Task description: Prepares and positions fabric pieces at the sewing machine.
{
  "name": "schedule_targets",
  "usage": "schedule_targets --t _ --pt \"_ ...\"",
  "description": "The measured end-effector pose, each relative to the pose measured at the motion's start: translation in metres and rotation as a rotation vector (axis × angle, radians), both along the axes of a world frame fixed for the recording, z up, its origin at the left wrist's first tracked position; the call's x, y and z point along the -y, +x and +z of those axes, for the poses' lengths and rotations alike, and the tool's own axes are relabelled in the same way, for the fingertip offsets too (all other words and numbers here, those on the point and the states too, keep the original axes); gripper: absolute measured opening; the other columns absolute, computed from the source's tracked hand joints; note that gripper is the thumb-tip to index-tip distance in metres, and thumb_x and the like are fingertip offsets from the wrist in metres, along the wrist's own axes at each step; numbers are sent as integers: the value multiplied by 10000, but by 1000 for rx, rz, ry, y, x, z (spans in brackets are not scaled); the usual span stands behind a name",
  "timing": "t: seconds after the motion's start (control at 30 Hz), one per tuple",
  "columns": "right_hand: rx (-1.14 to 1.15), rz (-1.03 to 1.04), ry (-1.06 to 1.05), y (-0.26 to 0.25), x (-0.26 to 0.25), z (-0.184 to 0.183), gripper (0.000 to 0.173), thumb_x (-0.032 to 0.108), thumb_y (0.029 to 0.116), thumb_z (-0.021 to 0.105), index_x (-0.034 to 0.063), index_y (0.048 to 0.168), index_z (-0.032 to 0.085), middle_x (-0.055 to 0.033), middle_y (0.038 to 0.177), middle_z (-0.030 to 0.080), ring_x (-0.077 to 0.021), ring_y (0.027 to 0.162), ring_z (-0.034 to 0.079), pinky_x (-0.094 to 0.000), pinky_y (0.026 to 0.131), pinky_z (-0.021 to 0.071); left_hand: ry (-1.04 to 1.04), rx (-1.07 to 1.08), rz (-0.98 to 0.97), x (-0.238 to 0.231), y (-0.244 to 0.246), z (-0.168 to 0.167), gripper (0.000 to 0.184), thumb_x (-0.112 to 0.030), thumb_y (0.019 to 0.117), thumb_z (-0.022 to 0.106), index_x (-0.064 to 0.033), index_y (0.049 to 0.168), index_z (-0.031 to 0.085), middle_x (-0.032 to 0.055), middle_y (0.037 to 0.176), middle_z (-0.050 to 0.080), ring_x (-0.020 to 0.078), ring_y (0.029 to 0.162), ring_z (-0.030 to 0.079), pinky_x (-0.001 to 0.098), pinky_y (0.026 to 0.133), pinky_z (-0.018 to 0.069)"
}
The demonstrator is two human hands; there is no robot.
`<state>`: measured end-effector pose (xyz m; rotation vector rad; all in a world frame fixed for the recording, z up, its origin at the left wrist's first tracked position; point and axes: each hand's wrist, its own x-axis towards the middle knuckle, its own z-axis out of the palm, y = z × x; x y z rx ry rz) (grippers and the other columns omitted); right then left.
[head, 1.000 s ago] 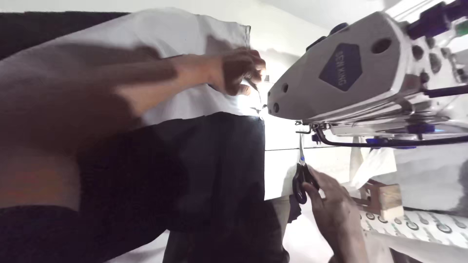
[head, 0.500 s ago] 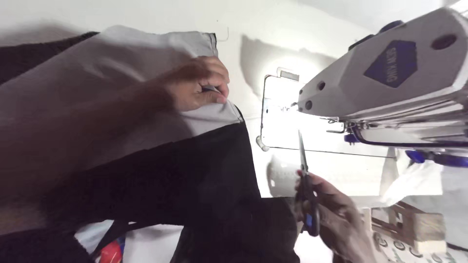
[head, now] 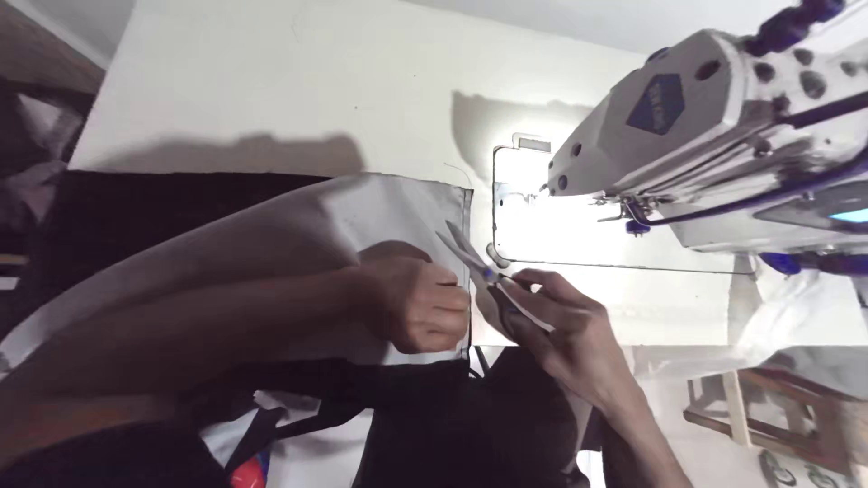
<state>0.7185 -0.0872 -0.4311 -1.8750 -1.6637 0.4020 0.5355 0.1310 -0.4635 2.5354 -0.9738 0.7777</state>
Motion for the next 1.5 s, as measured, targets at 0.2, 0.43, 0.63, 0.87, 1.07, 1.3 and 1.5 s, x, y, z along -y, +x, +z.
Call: schedule_targets --t 0.2,0.43,0.63,0.87,1.07,1.3,1.5 --pt "168 -26 -29 -12 0 -14 309 263 988 588 254 1247 756 -62 1191 704 -183 874 697 -370 652 577 -129 -476 761 -86 24 21 828 -447 899 747 -18 1524 415 163 1154 692 339 1021 687 540 908 560" --pt "143 -9 -69 -10 -3 -13 315 267 984 588 255 1250 756 -43 1231 701 -175 904 711 -390 664 591 -454 -827 385 -94 90 39 149 -103 944 718 -98 1079 781 11 897 764 66 792 706 275 757 592" --pt "-337 -49 11 10 -7 -11 324 193 894 722 134 1209 765 -26 1172 711 -32 812 676 -203 649 592 -710 -528 546 -105 96 32 67 -90 928 742 -64 967 790 8 888 775 29 807 719 228 794 597" --pt "-262 -195 129 12 -47 1 322 220 922 688 128 1222 761 -10 1039 712 1 782 618 -155 639 514 -690 -260 510 -114 103 18 87 -128 914 757 -66 967 785 31 960 747 99 996 677 282 946 530" --pt "-42 -258 147 1 -79 -7 308 212 968 635 129 1239 757 -91 1114 719 -107 794 677 -272 661 573 -711 -284 573 -102 99 28 30 -104 878 781 -92 900 798 68 999 659 100 964 635 223 855 535" --pt "545 -430 -60 -18 -15 -5 283 67 945 629 180 1133 807 -81 1159 753 -319 884 726 -479 580 548 -654 -267 775 -125 92 26 96 -153 928 731 -94 964 797 77 969 710 169 969 652 346 911 515" --pt "403 11 29 -67 -15 -5 487 480 1041 506 180 1392 662 -144 1508 554 -389 1395 509 -587 1062 466 -296 -194 1042 -159 48 51 197 -155 992 627 -78 1075 787 148 1057 733 312 1072 667 468 1006 501"
